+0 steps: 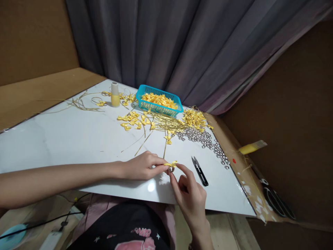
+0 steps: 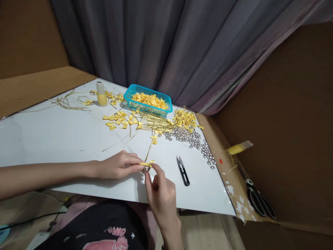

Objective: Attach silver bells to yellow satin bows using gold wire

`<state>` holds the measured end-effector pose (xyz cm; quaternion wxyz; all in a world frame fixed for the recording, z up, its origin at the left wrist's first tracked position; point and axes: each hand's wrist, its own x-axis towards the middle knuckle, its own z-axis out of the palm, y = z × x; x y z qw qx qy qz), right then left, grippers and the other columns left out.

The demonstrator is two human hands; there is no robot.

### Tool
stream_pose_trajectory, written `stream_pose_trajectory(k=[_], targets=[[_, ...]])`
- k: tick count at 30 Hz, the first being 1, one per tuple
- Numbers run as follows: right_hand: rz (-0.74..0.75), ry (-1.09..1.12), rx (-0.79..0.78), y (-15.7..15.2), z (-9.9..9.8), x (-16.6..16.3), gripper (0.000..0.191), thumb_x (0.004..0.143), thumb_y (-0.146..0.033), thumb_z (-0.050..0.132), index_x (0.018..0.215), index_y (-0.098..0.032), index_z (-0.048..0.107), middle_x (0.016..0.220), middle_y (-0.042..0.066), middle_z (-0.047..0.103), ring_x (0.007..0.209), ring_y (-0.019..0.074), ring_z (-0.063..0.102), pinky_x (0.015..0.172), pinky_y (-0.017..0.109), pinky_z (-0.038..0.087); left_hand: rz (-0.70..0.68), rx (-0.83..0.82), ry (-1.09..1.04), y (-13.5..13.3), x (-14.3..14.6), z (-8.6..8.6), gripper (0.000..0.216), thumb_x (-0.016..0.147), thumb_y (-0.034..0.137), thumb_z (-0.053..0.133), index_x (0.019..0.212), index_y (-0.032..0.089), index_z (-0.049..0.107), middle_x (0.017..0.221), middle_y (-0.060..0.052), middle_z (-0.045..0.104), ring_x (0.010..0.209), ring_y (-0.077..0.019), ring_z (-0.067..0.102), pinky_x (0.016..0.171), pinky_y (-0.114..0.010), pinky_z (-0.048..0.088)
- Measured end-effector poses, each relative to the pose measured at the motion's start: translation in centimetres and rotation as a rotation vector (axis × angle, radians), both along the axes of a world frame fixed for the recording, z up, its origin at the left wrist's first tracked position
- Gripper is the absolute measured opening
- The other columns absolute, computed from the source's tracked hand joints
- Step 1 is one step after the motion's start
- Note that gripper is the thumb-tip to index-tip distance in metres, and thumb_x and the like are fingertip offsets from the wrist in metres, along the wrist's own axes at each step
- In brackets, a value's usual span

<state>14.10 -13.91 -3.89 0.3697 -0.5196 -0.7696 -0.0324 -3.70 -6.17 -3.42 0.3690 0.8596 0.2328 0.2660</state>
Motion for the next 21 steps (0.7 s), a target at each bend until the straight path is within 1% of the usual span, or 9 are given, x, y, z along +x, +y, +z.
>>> stream_pose_trajectory(k=[4, 7, 10, 12, 14, 16, 17, 19, 21], targets=[[0.015, -0.091, 0.091, 0.1, -0.4, 0.4, 0.021, 0.090, -0.014, 0.052, 0.107, -0.016, 0.064, 0.046, -0.005, 0.051, 0.038, 0.0089, 0.045, 0.047, 0.021, 0.042, -0.007, -0.093, -0.012, 0.0, 0.0, 0.1, 0.035, 0.093, 0.029, 0.039, 0.087, 0.012, 0.068, 0.076, -0.007, 0.067, 0.067, -0.0140, 0.059, 0.062, -0.023, 0.041], [0.039, -0.104, 0.136, 0.1, -0.5, 0.6, 0.026, 0.089, -0.010, 0.052, 0.109, -0.018, 0.066, 0.050, -0.003, 0.057, 0.040, 0.0099, 0.049, 0.049, 0.022, 0.043, -0.026, -0.199, -0.060, 0.0, -0.1, 0.3, 0.031, 0.092, 0.029, 0.041, 0.095, 0.012, 0.067, 0.085, -0.006, 0.070, 0.071, -0.0135, 0.060, 0.065, -0.023, 0.041], [0.074, -0.069, 0.145, 0.0, -0.4, 0.6, 0.026, 0.087, -0.010, 0.055, 0.109, -0.019, 0.065, 0.050, -0.003, 0.057, 0.040, 0.0093, 0.047, 0.047, 0.022, 0.042, -0.026, -0.287, -0.113, 0.1, -0.1, 0.5, 0.028, 0.091, 0.028, 0.044, 0.097, 0.012, 0.067, 0.089, -0.006, 0.071, 0.076, -0.0139, 0.060, 0.068, -0.023, 0.042], [0.065, -0.011, 0.128, -0.1, -0.2, 0.6, 0.022, 0.087, -0.013, 0.057, 0.107, -0.018, 0.065, 0.048, -0.005, 0.052, 0.039, 0.0084, 0.043, 0.046, 0.021, 0.041, -0.023, -0.357, -0.143, 0.2, 0.0, 0.5, 0.027, 0.091, 0.028, 0.045, 0.095, 0.012, 0.067, 0.090, -0.006, 0.071, 0.080, -0.0147, 0.060, 0.070, -0.024, 0.043], [0.037, 0.098, 0.069, -0.3, -0.1, 0.5, 0.019, 0.086, -0.016, 0.058, 0.104, -0.017, 0.065, 0.046, -0.007, 0.044, 0.038, 0.0076, 0.038, 0.043, 0.020, 0.037, -0.033, -0.446, -0.186, 0.2, 0.0, 0.6, 0.027, 0.091, 0.028, 0.047, 0.094, 0.011, 0.067, 0.093, -0.008, 0.071, 0.085, -0.0161, 0.062, 0.076, -0.026, 0.043], [-0.022, 0.272, -0.041, -0.4, 0.1, 0.6, 0.015, 0.086, -0.022, 0.059, 0.099, -0.016, 0.064, 0.045, -0.009, 0.037, 0.038, 0.0076, 0.034, 0.041, 0.019, 0.034, -0.052, -0.533, -0.228, 0.3, 0.1, 0.6, 0.026, 0.091, 0.027, 0.047, 0.096, 0.011, 0.067, 0.098, -0.010, 0.071, 0.092, -0.0174, 0.062, 0.082, -0.029, 0.043], [-0.067, 0.377, -0.103, -0.3, 0.2, 0.7, 0.015, 0.087, -0.026, 0.058, 0.096, -0.016, 0.064, 0.045, -0.009, 0.036, 0.039, 0.0079, 0.034, 0.040, 0.019, 0.033, -0.058, -0.569, -0.239, 0.3, 0.1, 0.7, 0.026, 0.091, 0.026, 0.047, 0.097, 0.010, 0.067, 0.101, -0.011, 0.071, 0.095, -0.0178, 0.061, 0.083, -0.030, 0.042], [-0.166, 0.568, -0.223, 0.0, 0.5, 0.9, 0.023, 0.089, -0.035, 0.054, 0.093, -0.016, 0.065, 0.048, -0.007, 0.039, 0.042, 0.0089, 0.037, 0.040, 0.019, 0.033, -0.062, -0.628, -0.250, 0.4, 0.1, 0.7, 0.026, 0.092, 0.026, 0.047, 0.099, 0.010, 0.066, 0.104, -0.012, 0.071, 0.096, -0.0180, 0.061, 0.082, -0.030, 0.042], [-0.221, 0.663, -0.320, 0.7, 0.7, 1.1, 0.030, 0.089, -0.042, 0.051, 0.091, -0.015, 0.065, 0.053, -0.003, 0.047, 0.047, 0.0106, 0.043, 0.043, 0.020, 0.036, -0.055, -0.671, -0.260, 0.5, 0.2, 0.7, 0.025, 0.091, 0.027, 0.048, 0.100, 0.010, 0.065, 0.103, -0.012, 0.071, 0.093, -0.0177, 0.061, 0.078, -0.030, 0.042]])
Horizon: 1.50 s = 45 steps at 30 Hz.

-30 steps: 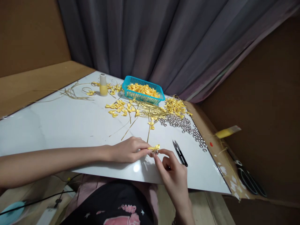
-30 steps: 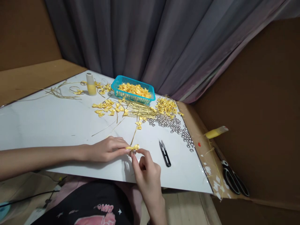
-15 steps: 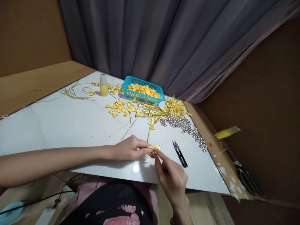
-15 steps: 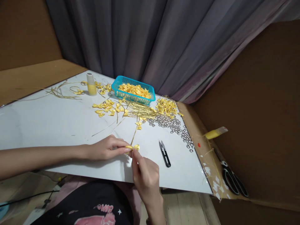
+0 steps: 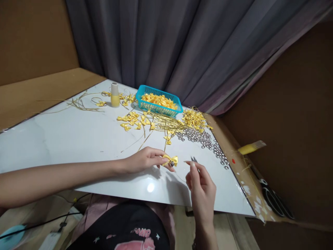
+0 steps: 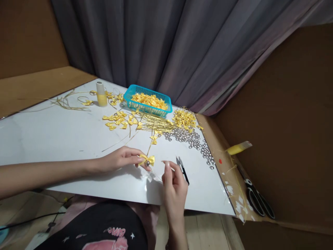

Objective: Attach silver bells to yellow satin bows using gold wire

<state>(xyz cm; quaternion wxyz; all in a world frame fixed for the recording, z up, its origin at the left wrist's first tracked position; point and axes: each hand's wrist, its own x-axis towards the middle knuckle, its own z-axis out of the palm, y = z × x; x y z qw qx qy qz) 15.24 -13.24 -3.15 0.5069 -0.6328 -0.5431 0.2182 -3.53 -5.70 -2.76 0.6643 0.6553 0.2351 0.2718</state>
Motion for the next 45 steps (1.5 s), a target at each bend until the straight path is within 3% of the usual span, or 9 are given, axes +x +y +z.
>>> stream_pose_trajectory(k=[5, 9, 14, 17, 20, 27, 34, 40, 45], targets=[[0.272, 0.018, -0.233, 1.6, 0.1, 0.5, 0.036, 0.084, -0.047, 0.055, 0.096, -0.016, 0.069, 0.074, 0.004, 0.064, 0.055, 0.0131, 0.050, 0.046, 0.021, 0.040, 0.020, -0.049, -0.032, 0.1, 0.2, -0.2, 0.023, 0.089, 0.027, 0.051, 0.092, 0.011, 0.067, 0.092, -0.010, 0.073, 0.082, -0.0159, 0.061, 0.073, -0.028, 0.041], [0.431, 0.116, -0.321, 1.8, -0.2, 0.5, 0.038, 0.084, -0.049, 0.055, 0.100, -0.017, 0.067, 0.054, -0.002, 0.051, 0.047, 0.0109, 0.040, 0.042, 0.020, 0.030, 0.021, -0.050, -0.061, 0.0, 0.3, -0.2, 0.024, 0.091, 0.026, 0.049, 0.088, 0.012, 0.068, 0.089, -0.008, 0.073, 0.077, -0.0140, 0.059, 0.071, -0.027, 0.042], [0.439, 0.258, -0.365, 1.5, -0.1, 0.4, 0.042, 0.089, -0.055, 0.045, 0.083, -0.017, 0.060, 0.053, -0.004, 0.044, 0.044, 0.0076, 0.025, 0.042, 0.021, 0.019, 0.003, -0.019, -0.047, -0.1, 0.3, -0.3, 0.026, 0.094, 0.027, 0.046, 0.092, 0.012, 0.067, 0.091, -0.009, 0.073, 0.080, -0.0137, 0.059, 0.074, -0.027, 0.041], [0.510, 0.293, -0.403, 1.5, -0.2, 0.2, 0.037, 0.081, -0.053, 0.058, 0.089, -0.017, 0.057, 0.050, -0.008, 0.038, 0.045, 0.0073, 0.025, 0.043, 0.020, 0.018, 0.024, 0.020, -0.052, -0.1, 0.3, -0.4, 0.026, 0.094, 0.028, 0.046, 0.086, 0.013, 0.066, 0.086, -0.006, 0.072, 0.077, -0.0130, 0.058, 0.072, -0.026, 0.040], [0.519, 0.335, -0.388, 1.6, -0.5, 0.2, 0.033, 0.078, -0.048, 0.064, 0.080, -0.017, 0.055, 0.051, -0.009, 0.030, 0.046, 0.0065, 0.022, 0.044, 0.020, 0.017, 0.017, 0.068, -0.036, -0.2, 0.3, -0.4, 0.030, 0.095, 0.028, 0.044, 0.079, 0.013, 0.063, 0.078, -0.005, 0.069, 0.074, -0.0121, 0.056, 0.072, -0.025, 0.039], [0.498, 0.161, -0.281, 1.4, -1.0, 0.2, 0.032, 0.084, -0.041, 0.057, 0.063, -0.017, 0.049, 0.054, -0.006, 0.033, 0.052, 0.0087, 0.026, 0.048, 0.023, 0.020, -0.006, 0.085, -0.029, -0.3, 0.5, -0.4, 0.030, 0.094, 0.033, 0.044, 0.076, 0.014, 0.058, 0.072, -0.003, 0.062, 0.070, -0.0123, 0.054, 0.067, -0.025, 0.039], [0.525, 0.095, -0.281, 1.5, -1.3, -0.2, 0.028, 0.085, -0.039, 0.051, 0.068, -0.017, 0.052, 0.054, -0.005, 0.033, 0.051, 0.0093, 0.026, 0.048, 0.024, 0.020, -0.019, 0.058, -0.097, -0.2, 0.7, -0.9, 0.030, 0.092, 0.036, 0.049, 0.076, 0.014, 0.060, 0.070, -0.002, 0.061, 0.068, -0.0116, 0.053, 0.068, -0.025, 0.040], [0.433, 0.102, -0.233, 1.6, -1.4, 0.3, 0.035, 0.083, -0.041, 0.055, 0.059, -0.019, 0.041, 0.052, -0.006, 0.034, 0.050, 0.0090, 0.027, 0.047, 0.024, 0.020, -0.019, 0.076, -0.086, -0.2, 0.4, -0.6, 0.030, 0.094, 0.031, 0.046, 0.077, 0.013, 0.062, 0.073, -0.003, 0.064, 0.068, -0.0115, 0.053, 0.068, -0.025, 0.040], [0.588, 0.288, -0.358, 1.3, -0.7, 0.8, 0.042, 0.090, -0.059, 0.040, 0.081, -0.019, 0.049, 0.051, -0.008, 0.034, 0.045, 0.0088, 0.024, 0.045, 0.024, 0.018, -0.011, 0.126, -0.028, 0.1, 0.0, -0.1, 0.030, 0.096, 0.027, 0.041, 0.079, 0.012, 0.062, 0.078, -0.005, 0.067, 0.073, -0.0120, 0.056, 0.072, -0.025, 0.041]])
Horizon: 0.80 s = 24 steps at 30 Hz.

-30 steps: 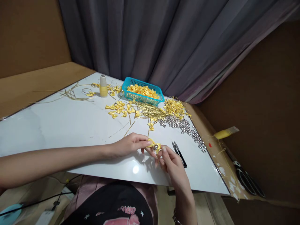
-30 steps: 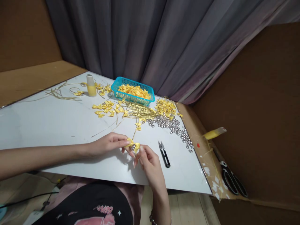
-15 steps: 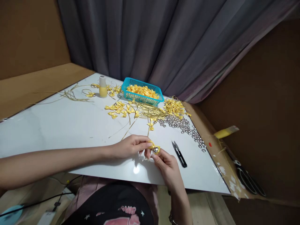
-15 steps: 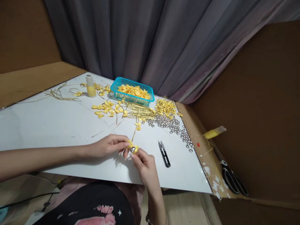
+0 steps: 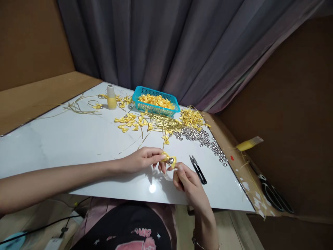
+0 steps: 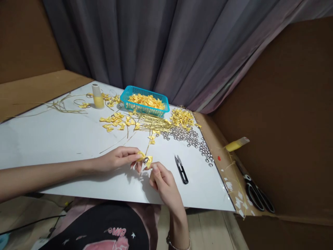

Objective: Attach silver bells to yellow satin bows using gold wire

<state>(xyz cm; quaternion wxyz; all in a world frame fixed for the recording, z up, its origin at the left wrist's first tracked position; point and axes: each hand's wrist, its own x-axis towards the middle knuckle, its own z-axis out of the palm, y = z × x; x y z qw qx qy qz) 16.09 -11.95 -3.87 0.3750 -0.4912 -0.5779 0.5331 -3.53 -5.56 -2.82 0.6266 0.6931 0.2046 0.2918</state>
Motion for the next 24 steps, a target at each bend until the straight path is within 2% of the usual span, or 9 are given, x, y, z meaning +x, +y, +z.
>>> stream_pose_trajectory(k=[2, 4, 7, 9, 12, 16, 24], targets=[[0.032, 0.054, -0.048, 0.0, 0.3, 0.0, 0.050, 0.091, -0.065, 0.028, 0.088, -0.019, 0.048, 0.049, -0.009, 0.032, 0.044, 0.0092, 0.022, 0.045, 0.024, 0.017, -0.003, 0.015, 0.017, 0.0, 0.0, 0.0, 0.030, 0.096, 0.027, 0.042, 0.079, 0.013, 0.062, 0.078, -0.006, 0.067, 0.074, -0.0125, 0.057, 0.073, -0.025, 0.042], [0.025, 0.058, -0.045, 0.0, 0.5, -0.1, 0.053, 0.090, -0.067, 0.023, 0.083, -0.020, 0.047, 0.048, -0.009, 0.030, 0.044, 0.0094, 0.021, 0.045, 0.025, 0.017, -0.015, 0.040, 0.040, -0.1, 0.0, 0.0, 0.029, 0.096, 0.027, 0.041, 0.080, 0.013, 0.061, 0.079, -0.006, 0.067, 0.076, -0.0128, 0.058, 0.075, -0.025, 0.043], [0.008, -0.002, -0.013, 0.2, 1.0, -0.6, 0.050, 0.091, -0.063, 0.030, 0.069, -0.020, 0.042, 0.049, -0.008, 0.032, 0.046, 0.0089, 0.024, 0.046, 0.025, 0.020, -0.032, 0.091, 0.082, -0.4, 0.1, 0.0, 0.029, 0.095, 0.028, 0.040, 0.081, 0.013, 0.061, 0.080, -0.006, 0.067, 0.077, -0.0130, 0.059, 0.077, -0.026, 0.043], [0.008, -0.033, -0.011, 0.3, 1.3, -0.9, 0.046, 0.091, -0.059, 0.039, 0.066, -0.020, 0.041, 0.051, -0.007, 0.034, 0.047, 0.0085, 0.026, 0.047, 0.025, 0.021, -0.040, 0.114, 0.098, -0.5, 0.1, 0.1, 0.029, 0.095, 0.027, 0.040, 0.082, 0.013, 0.061, 0.081, -0.006, 0.067, 0.078, -0.0133, 0.059, 0.077, -0.026, 0.043], [0.028, -0.024, -0.040, 0.2, 1.7, -1.1, 0.040, 0.090, -0.053, 0.046, 0.069, -0.019, 0.043, 0.051, -0.008, 0.033, 0.047, 0.0080, 0.025, 0.046, 0.024, 0.021, -0.056, 0.111, 0.092, -0.5, 0.0, 0.2, 0.030, 0.096, 0.026, 0.038, 0.084, 0.012, 0.062, 0.083, -0.007, 0.067, 0.079, -0.0137, 0.059, 0.078, -0.026, 0.044], [0.059, 0.013, -0.059, 0.1, 1.7, -1.0, 0.038, 0.091, -0.050, 0.046, 0.070, -0.019, 0.045, 0.050, -0.009, 0.033, 0.046, 0.0072, 0.024, 0.046, 0.023, 0.020, -0.075, 0.077, 0.055, -0.4, -0.1, 0.1, 0.027, 0.094, 0.029, 0.043, 0.085, 0.012, 0.062, 0.085, -0.006, 0.068, 0.080, -0.0138, 0.059, 0.076, -0.025, 0.044], [0.180, 0.026, -0.072, 0.3, 1.6, -1.0, 0.034, 0.086, -0.049, 0.056, 0.077, -0.016, 0.052, 0.053, -0.008, 0.034, 0.047, 0.0060, 0.024, 0.044, 0.022, 0.018, -0.027, 0.107, 0.129, -0.7, -0.1, -0.2, 0.034, 0.095, 0.032, 0.042, 0.078, 0.012, 0.065, 0.073, -0.004, 0.067, 0.068, -0.0110, 0.057, 0.068, -0.023, 0.043]])
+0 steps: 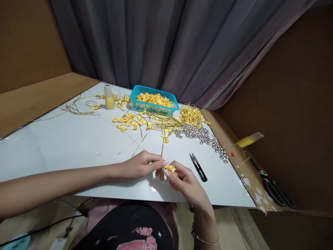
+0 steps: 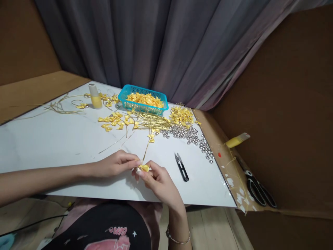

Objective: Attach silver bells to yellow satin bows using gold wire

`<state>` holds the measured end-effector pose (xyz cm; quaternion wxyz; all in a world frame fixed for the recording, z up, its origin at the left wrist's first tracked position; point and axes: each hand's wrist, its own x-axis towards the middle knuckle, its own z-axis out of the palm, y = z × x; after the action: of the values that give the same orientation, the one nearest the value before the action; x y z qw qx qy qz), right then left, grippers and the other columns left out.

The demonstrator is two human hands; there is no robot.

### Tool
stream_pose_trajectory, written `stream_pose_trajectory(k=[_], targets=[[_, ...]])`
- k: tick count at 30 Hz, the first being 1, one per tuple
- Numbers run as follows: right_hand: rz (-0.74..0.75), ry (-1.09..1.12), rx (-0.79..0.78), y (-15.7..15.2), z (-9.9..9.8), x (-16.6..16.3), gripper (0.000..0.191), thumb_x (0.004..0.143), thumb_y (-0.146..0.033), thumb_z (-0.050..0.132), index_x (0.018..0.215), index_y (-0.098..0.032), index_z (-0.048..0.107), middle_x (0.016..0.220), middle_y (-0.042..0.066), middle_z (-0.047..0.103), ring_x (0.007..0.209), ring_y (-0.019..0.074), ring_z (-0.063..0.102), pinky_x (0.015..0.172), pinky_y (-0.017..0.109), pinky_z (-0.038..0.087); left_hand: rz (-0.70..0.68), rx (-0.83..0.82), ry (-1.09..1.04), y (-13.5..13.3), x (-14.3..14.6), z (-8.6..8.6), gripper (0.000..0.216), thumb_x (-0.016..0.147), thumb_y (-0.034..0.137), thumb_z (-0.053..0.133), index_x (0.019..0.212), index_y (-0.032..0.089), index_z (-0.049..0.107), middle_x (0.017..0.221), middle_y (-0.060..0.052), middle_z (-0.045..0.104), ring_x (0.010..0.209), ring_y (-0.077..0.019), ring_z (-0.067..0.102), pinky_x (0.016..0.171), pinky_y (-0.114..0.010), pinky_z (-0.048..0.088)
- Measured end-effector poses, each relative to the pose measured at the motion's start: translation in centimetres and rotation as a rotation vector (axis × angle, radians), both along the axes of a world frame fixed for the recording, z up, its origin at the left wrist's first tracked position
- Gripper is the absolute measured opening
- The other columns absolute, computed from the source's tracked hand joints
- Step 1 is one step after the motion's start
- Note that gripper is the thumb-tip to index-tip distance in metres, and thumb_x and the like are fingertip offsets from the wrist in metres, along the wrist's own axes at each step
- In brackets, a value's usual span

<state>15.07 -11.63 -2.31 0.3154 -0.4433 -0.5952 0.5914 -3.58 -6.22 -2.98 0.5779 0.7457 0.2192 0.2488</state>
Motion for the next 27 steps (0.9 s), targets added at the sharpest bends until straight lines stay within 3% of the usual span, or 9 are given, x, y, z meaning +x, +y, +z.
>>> stream_pose_trajectory(k=[4, 8, 11, 14, 20, 27], targets=[[-0.018, -0.074, 0.050, 0.1, -0.1, 0.3, 0.036, 0.083, -0.050, 0.059, 0.074, -0.016, 0.054, 0.052, -0.008, 0.035, 0.048, 0.0069, 0.026, 0.046, 0.022, 0.021, 0.000, 0.030, 0.020, -0.1, -0.1, 0.1, 0.035, 0.095, 0.032, 0.043, 0.077, 0.012, 0.065, 0.071, -0.003, 0.067, 0.065, -0.0105, 0.056, 0.065, -0.022, 0.042], [0.067, -0.196, 0.140, 0.1, 0.2, 0.9, 0.033, 0.083, -0.048, 0.059, 0.078, -0.015, 0.062, 0.060, -0.003, 0.046, 0.056, 0.0095, 0.034, 0.052, 0.023, 0.027, 0.016, 0.071, 0.020, -0.1, -0.1, 0.2, 0.034, 0.095, 0.032, 0.042, 0.076, 0.013, 0.063, 0.069, -0.002, 0.065, 0.065, -0.0105, 0.056, 0.065, -0.022, 0.043], [0.112, -0.336, 0.244, 0.1, 0.4, 1.4, 0.037, 0.087, -0.047, 0.053, 0.070, -0.016, 0.062, 0.057, -0.003, 0.040, 0.053, 0.0097, 0.031, 0.051, 0.024, 0.025, 0.011, 0.083, 0.011, 0.0, -0.2, 0.1, 0.035, 0.096, 0.033, 0.040, 0.077, 0.013, 0.061, 0.070, -0.003, 0.065, 0.068, -0.0115, 0.058, 0.068, -0.023, 0.044], [0.057, -0.391, 0.295, 0.0, 0.3, 1.7, 0.042, 0.091, -0.047, 0.045, 0.065, -0.016, 0.058, 0.053, -0.004, 0.035, 0.050, 0.0096, 0.031, 0.048, 0.024, 0.024, 0.014, 0.088, 0.008, 0.0, -0.2, 0.1, 0.036, 0.096, 0.034, 0.039, 0.076, 0.013, 0.060, 0.069, -0.003, 0.066, 0.068, -0.0121, 0.059, 0.069, -0.024, 0.044], [0.111, -0.401, 0.274, -0.6, 0.1, 2.1, 0.026, 0.092, -0.042, 0.045, 0.082, -0.019, 0.054, 0.055, -0.006, 0.036, 0.049, 0.0101, 0.030, 0.049, 0.023, 0.025, 0.006, 0.039, -0.017, 0.0, -0.1, 0.2, 0.035, 0.096, 0.033, 0.040, 0.075, 0.014, 0.059, 0.071, -0.003, 0.066, 0.067, -0.0114, 0.058, 0.070, -0.024, 0.043], [-0.054, -0.403, 0.389, -0.8, -0.5, 1.9, 0.028, 0.092, -0.029, 0.040, 0.067, -0.020, 0.048, 0.052, -0.005, 0.037, 0.047, 0.0105, 0.034, 0.050, 0.023, 0.026, -0.036, 0.012, -0.052, -0.1, 0.0, -0.1, 0.032, 0.095, 0.033, 0.043, 0.074, 0.014, 0.058, 0.066, -0.001, 0.060, 0.064, -0.0110, 0.055, 0.066, -0.023, 0.041]])
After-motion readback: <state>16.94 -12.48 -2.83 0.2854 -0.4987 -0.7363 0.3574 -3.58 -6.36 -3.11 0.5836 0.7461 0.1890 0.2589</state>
